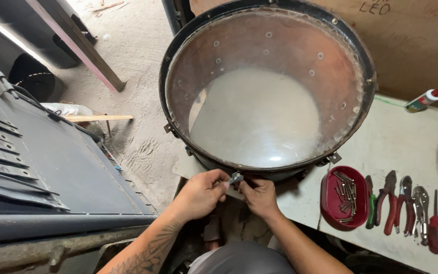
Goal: The person organizes tools on a table, then attaches a drumhead to a drum shell using bolts and a wrench. They tighten the bolts around the rim to secure the drumhead in place.
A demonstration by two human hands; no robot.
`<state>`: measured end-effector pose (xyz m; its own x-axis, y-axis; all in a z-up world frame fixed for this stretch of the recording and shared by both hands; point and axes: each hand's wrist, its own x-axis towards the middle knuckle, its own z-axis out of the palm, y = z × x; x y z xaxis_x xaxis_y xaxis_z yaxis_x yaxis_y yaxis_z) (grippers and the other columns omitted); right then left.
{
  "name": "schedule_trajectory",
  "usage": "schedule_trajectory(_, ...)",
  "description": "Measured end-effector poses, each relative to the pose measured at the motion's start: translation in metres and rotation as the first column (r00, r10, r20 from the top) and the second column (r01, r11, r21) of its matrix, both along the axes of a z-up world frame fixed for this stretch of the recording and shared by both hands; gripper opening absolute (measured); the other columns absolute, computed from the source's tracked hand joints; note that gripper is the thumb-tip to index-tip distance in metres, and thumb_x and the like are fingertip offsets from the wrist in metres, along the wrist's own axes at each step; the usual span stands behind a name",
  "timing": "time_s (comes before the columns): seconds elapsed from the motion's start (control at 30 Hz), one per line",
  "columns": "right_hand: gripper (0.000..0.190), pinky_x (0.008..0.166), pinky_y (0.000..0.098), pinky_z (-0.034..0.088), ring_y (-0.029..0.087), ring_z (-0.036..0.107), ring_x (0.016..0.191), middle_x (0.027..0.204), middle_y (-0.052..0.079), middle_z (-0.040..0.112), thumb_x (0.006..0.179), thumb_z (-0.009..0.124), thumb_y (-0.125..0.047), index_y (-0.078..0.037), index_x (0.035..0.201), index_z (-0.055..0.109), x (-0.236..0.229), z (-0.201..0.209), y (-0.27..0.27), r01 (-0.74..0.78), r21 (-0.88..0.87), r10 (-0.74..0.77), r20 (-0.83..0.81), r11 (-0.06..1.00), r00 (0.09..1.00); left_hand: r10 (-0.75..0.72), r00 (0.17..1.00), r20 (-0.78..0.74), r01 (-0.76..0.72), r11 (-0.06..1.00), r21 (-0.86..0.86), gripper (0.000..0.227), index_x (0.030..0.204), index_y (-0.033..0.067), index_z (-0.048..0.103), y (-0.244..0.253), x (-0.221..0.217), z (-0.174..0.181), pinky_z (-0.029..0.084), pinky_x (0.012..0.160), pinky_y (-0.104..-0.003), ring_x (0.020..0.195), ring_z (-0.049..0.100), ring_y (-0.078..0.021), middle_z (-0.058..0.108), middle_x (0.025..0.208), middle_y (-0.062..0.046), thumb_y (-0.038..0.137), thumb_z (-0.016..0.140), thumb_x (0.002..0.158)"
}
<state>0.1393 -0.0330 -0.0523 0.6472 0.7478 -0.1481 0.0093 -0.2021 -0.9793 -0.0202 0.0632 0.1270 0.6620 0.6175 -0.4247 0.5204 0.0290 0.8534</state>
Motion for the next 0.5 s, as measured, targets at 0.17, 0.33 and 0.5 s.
schedule_trajectory(0.17,0.024,0.04,0.0258,0.045,0.014,0.055,0.039,0.038,0.012,0.059,0.083,0.078,-0.006,0.001,0.06,0.078,0.005,0.002,-0.007,0.007,0.079,-0.008,0.004,0.997,1.0,-0.135,0.979,-0.153,0.186,0.897,0.401,0.025,0.108,0.0216,0.078,0.021,-0.002,-0.005,0.06,0.087,-0.047,0.097,0.074,-0.0363,0.08,0.093,-0.009,0.033,0.063,0.092)
schedule_trajectory(0.33,0.04,0.041,0.0293,0.046,0.01,0.06,0.041,0.045,0.005,0.068,0.086,0.077,-0.031,-0.006,0.055,0.073,0.009,0.006,-0.004,-0.015,-0.12,0.033,0.148,0.993,0.988,-0.334,0.938,0.094,0.181,0.703,0.688,0.022,0.103,0.0181,0.08,0.043,-0.01,-0.033,0.054,0.086,-0.036,0.088,0.074,-0.0258,0.08,0.09,-0.007,0.031,0.066,0.092)
schedule_trajectory(0.5,0.038,0.045,0.0303,0.044,0.007,0.054,0.049,0.047,0.002,0.061,0.08,0.08,-0.043,-0.009,0.063,0.076,0.024,-0.026,0.004,0.012,-0.24,0.054,0.269,0.971,0.962,-0.21,0.972,0.102,0.056,0.633,0.772,0.018,0.091,0.0188,0.077,0.038,-0.01,-0.048,0.048,0.081,-0.043,0.079,0.071,-0.0296,0.072,0.08,-0.008,0.034,0.068,0.088)
